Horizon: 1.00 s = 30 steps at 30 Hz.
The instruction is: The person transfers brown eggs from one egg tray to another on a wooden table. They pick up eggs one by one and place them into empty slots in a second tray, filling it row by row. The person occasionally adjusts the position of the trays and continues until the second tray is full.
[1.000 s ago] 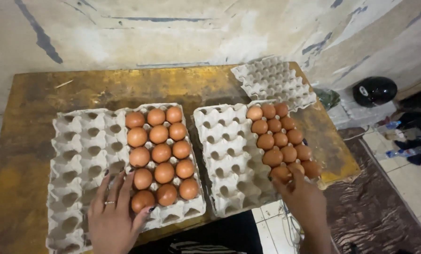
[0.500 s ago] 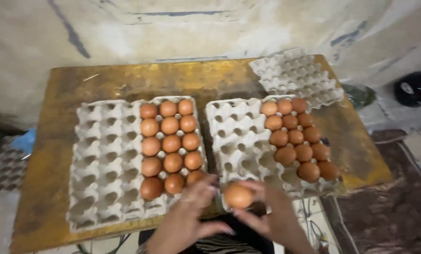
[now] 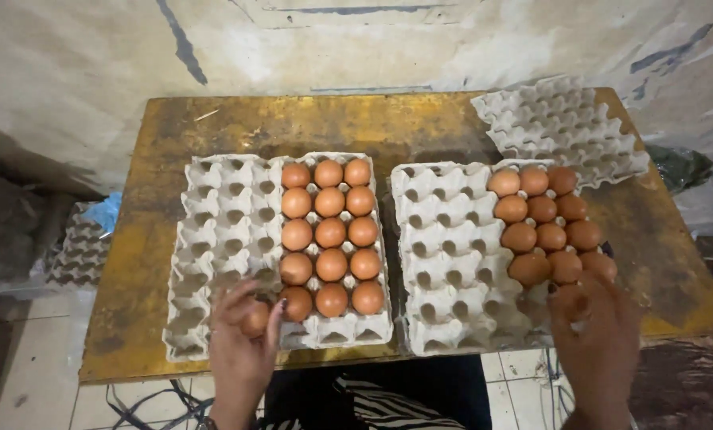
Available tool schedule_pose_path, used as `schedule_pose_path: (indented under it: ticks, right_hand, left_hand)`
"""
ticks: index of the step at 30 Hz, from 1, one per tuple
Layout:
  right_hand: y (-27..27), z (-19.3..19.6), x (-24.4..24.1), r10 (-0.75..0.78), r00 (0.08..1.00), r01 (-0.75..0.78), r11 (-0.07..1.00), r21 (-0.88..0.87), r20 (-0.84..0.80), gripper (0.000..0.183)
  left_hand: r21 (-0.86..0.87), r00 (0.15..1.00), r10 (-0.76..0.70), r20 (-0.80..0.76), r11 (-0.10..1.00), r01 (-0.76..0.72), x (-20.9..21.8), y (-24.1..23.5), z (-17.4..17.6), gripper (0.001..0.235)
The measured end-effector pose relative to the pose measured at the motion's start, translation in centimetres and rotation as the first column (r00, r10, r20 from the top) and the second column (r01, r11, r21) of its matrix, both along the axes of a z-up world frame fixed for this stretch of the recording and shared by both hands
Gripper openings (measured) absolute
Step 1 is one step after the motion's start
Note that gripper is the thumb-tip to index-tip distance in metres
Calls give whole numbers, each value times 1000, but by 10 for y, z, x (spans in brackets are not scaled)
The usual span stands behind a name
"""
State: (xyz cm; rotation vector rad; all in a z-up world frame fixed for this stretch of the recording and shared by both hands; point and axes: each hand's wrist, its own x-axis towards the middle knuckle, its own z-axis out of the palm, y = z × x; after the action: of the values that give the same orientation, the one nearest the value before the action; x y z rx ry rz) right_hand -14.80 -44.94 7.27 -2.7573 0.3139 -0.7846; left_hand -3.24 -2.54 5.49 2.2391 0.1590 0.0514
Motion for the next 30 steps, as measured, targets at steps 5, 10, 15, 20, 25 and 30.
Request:
schedule_pose_path:
  ticks: [5, 10, 15, 20, 25, 30]
  right_hand:
    - [-13, -20, -10, -86, 990, 113, 959, -262, 112, 52]
    - [-9, -23, -16, -261, 964, 266, 955, -134, 49, 65]
    - [-10, -16, -14, -230, 968, 225, 972, 62, 96, 59]
    - [-13, -19, -16, -336, 941, 330, 938, 101, 46, 53]
    - [3, -12, -15, -203, 938, 215, 977, -12, 281, 51]
    - [76, 49, 22, 244, 920, -242, 969, -46, 306, 53]
  left_hand:
    - [150, 883, -175, 435, 981, 121, 9, 10, -34, 24]
    - [226, 882, -173, 438, 971, 79, 8, 9, -47, 19]
    - [382, 842, -205, 498, 924, -1, 6, 6, -48, 42]
    - [104, 675, -172, 718, 985, 140, 6, 9, -49, 45]
    - [-107, 639, -35, 769, 977, 182, -3, 6, -35, 34]
    - [-61, 732, -236, 639, 933, 354, -19, -31, 19, 20]
